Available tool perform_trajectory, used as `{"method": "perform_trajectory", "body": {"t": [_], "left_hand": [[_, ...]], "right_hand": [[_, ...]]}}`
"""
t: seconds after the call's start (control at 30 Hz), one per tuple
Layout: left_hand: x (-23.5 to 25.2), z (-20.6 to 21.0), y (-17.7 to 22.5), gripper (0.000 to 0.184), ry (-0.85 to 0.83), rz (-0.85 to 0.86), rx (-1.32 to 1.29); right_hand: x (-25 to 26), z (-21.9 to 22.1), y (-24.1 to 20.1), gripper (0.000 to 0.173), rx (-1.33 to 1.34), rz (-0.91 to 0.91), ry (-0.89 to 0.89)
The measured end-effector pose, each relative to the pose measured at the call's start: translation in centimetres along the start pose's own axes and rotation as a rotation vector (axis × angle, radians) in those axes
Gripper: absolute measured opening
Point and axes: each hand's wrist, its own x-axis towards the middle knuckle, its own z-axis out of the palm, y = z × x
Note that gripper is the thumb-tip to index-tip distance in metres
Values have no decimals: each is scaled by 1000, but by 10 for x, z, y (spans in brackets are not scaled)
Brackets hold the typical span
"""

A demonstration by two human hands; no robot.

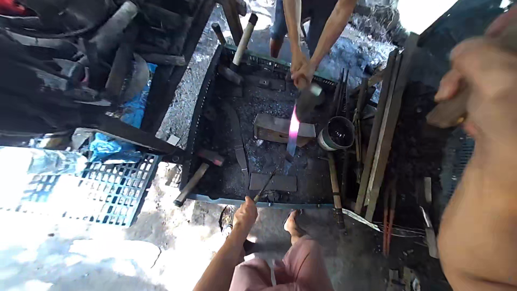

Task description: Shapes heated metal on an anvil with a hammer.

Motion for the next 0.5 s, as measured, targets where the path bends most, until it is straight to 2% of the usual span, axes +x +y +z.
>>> {"method": "perform_trajectory", "body": {"t": [0.03, 0.07, 0.1, 0.13, 0.2, 0.23, 0.27, 0.3, 0.37, 0.43, 0.5], "left_hand": [[1, 2, 0, 49, -4, -4, -5], [2, 5, 1, 48, -5, -12, -17], [6, 8, 2, 46, -4, -26, -29], [10, 11, 3, 46, -5, -40, -30], [11, 15, 5, 43, -7, -55, -23], [6, 12, 7, 43, -11, -62, -10], [-4, 6, 9, 43, -13, -66, -7], [-12, -5, 11, 43, -6, -58, -9], [-23, -27, 18, 46, 14, -12, -48], [-31, -29, 14, 50, 4, 21, -29], [-18, -25, 13, 52, 20, 31, 6]], "right_hand": [[12, 21, 12, 34, 15, -52, 106], [7, 54, 29, 38, 21, -83, 189], [-17, 98, 51, 44, 16, -67, 220], [-58, 147, 79, 47, -5, 42, 180], [-160, 246, 150, 44, 11, 457, -55], [-199, 283, 181, 38, 104, 657, -136], [-221, 299, 196, 32, 205, 851, -225], [-221, 295, 191, 29, 299, 999, -287], [-188, 238, 147, 25, 380, 1038, -335], [-170, 161, 94, 25, 318, 921, -353], [-145, 93, 46, 32, 199, 726, -326]]}}
